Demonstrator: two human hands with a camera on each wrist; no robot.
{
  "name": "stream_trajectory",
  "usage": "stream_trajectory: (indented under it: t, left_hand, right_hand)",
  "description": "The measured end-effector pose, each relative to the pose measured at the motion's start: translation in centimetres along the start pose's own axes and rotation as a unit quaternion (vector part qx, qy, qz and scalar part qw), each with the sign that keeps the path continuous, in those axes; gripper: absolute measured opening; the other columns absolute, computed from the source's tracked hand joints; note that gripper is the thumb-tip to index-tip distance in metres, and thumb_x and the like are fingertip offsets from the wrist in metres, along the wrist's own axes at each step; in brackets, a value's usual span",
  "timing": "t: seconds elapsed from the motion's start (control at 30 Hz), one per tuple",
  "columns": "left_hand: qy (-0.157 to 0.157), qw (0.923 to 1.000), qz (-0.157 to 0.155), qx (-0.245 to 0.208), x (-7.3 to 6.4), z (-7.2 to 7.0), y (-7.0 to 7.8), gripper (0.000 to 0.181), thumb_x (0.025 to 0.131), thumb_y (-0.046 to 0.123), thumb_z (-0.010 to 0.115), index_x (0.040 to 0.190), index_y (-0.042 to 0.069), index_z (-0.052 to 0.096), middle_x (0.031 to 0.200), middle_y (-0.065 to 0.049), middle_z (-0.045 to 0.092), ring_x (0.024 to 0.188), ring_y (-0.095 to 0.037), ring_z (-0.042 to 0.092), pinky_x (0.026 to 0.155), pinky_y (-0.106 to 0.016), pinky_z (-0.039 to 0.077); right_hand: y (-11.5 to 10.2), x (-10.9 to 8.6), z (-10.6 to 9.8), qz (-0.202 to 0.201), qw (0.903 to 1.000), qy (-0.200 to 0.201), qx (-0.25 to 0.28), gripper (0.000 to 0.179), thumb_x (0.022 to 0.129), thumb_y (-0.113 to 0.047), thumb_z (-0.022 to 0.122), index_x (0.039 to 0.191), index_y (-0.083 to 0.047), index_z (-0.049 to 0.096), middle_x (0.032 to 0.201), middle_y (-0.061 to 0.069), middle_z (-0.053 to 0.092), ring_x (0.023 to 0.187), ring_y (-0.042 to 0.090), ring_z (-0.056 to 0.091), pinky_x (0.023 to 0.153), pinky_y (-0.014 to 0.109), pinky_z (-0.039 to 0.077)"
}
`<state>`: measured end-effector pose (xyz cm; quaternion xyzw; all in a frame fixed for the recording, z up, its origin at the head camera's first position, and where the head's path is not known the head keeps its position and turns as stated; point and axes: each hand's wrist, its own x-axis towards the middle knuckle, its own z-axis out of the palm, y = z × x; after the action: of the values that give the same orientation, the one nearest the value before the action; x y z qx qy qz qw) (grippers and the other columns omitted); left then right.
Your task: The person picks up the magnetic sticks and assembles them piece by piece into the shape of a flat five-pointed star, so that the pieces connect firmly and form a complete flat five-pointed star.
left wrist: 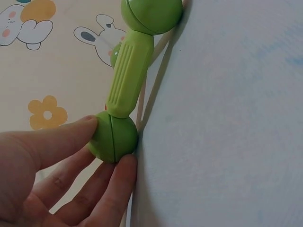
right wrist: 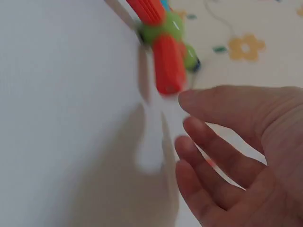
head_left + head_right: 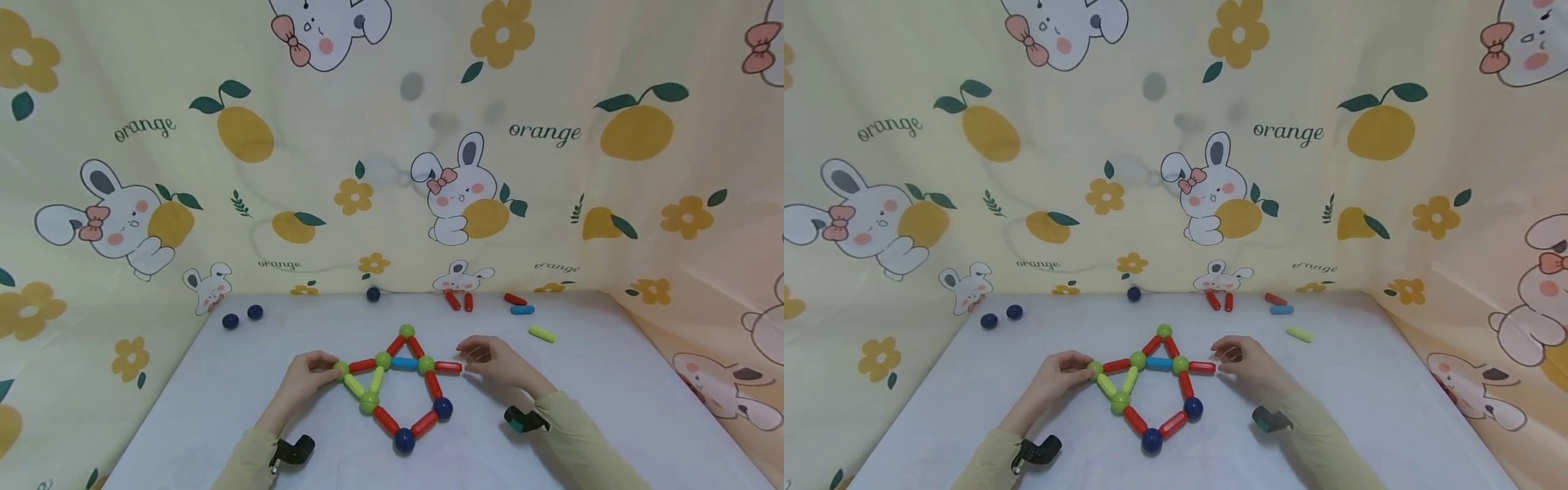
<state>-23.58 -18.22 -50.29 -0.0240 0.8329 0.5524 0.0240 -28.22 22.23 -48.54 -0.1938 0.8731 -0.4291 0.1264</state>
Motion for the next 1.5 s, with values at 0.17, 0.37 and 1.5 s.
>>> stream_trajectory:
  t: [0.17, 0.37, 1.5]
  left_hand:
    - [0.001, 1.0000, 0.000, 0.002, -0.2, 0.0, 0.0, 0.024, 0.081, 0.015, 0.077, 0.102, 0.007, 0.069, 0.098, -0.003, 0.067, 0.090, -0.018, 0.064, 0.082, -0.034, 0.053]
    - [0.002, 1.0000, -0.004, 0.005, -0.3, 0.0, 0.1, 0.023, 0.081, 0.014, 0.077, 0.102, 0.008, 0.070, 0.097, -0.002, 0.067, 0.089, -0.017, 0.063, 0.082, -0.034, 0.053]
    - [0.003, 0.9999, 0.009, -0.009, -0.1, 0.1, -0.2, 0.022, 0.081, 0.011, 0.076, 0.101, 0.006, 0.070, 0.094, -0.003, 0.067, 0.085, -0.017, 0.063, 0.079, -0.033, 0.053]
  right_hand:
    - [1.4, -1.7, -3.2, 0.019, 0.9963, 0.081, -0.022, 0.035, 0.089, -0.006, 0.067, 0.122, -0.002, 0.059, 0.118, 0.015, 0.060, 0.108, 0.031, 0.055, 0.091, 0.042, 0.049]
    - [4.0, -3.9, -6.7, 0.038, 0.9830, 0.162, -0.077, 0.039, 0.091, -0.009, 0.064, 0.127, 0.000, 0.054, 0.128, 0.023, 0.053, 0.117, 0.042, 0.047, 0.095, 0.057, 0.042]
    - [8.3, -3.3, -8.6, 0.132, 0.9752, 0.166, -0.064, 0.044, 0.089, -0.006, 0.065, 0.130, 0.002, 0.049, 0.124, 0.027, 0.051, 0.109, 0.039, 0.049, 0.093, 0.053, 0.045]
